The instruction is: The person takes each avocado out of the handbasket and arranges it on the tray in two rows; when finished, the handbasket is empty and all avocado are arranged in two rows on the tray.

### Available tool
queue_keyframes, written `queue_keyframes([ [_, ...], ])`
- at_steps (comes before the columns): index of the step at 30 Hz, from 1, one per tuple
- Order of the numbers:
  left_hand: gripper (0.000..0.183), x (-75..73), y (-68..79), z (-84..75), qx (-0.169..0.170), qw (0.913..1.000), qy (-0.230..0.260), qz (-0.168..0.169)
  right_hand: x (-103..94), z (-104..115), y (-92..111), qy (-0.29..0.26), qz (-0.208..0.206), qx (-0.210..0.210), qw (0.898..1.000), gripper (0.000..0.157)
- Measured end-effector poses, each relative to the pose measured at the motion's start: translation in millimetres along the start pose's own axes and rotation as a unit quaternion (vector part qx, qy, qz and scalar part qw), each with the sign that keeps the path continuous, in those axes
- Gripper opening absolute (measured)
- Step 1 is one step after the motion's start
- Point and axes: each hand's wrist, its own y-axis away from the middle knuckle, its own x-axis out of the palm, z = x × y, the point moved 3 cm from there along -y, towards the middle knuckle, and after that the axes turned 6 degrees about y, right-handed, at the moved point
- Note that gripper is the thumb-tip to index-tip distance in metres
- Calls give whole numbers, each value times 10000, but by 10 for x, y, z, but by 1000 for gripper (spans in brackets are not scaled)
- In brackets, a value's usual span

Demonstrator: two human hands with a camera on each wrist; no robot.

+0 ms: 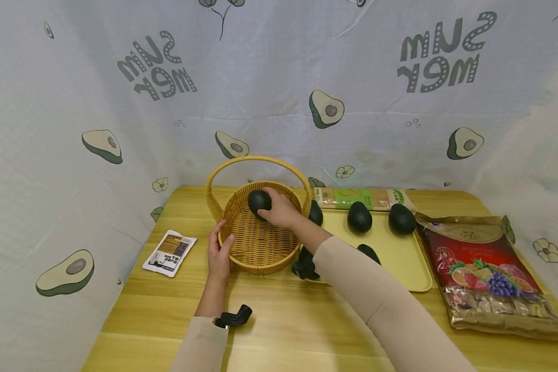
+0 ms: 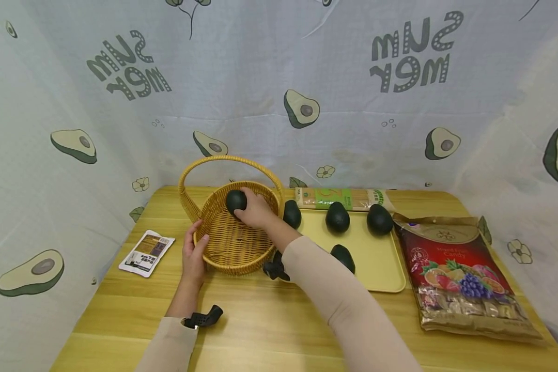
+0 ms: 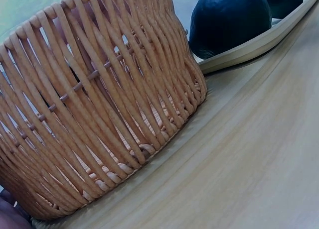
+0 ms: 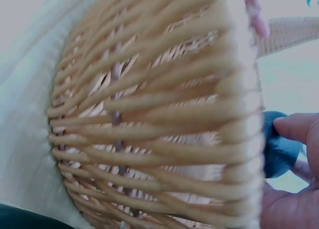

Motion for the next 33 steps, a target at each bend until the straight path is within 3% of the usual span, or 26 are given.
queue_keyframes([
  [7,50,6,0,-4,63,10000,-25,-3,-107,128,215,-47,-68,-505,9987,75],
  [16,50,17,9,-28,83,9999,-56,-35,-267,195,637,-324,2,-941,9950,76],
  [26,50,8,17,-26,34,9998,-159,-84,-433,124,1120,-789,127,-915,9926,73],
  [33,48,8,4,-1,51,10000,32,-45,-574,-71,1431,-898,24,-809,9927,72],
])
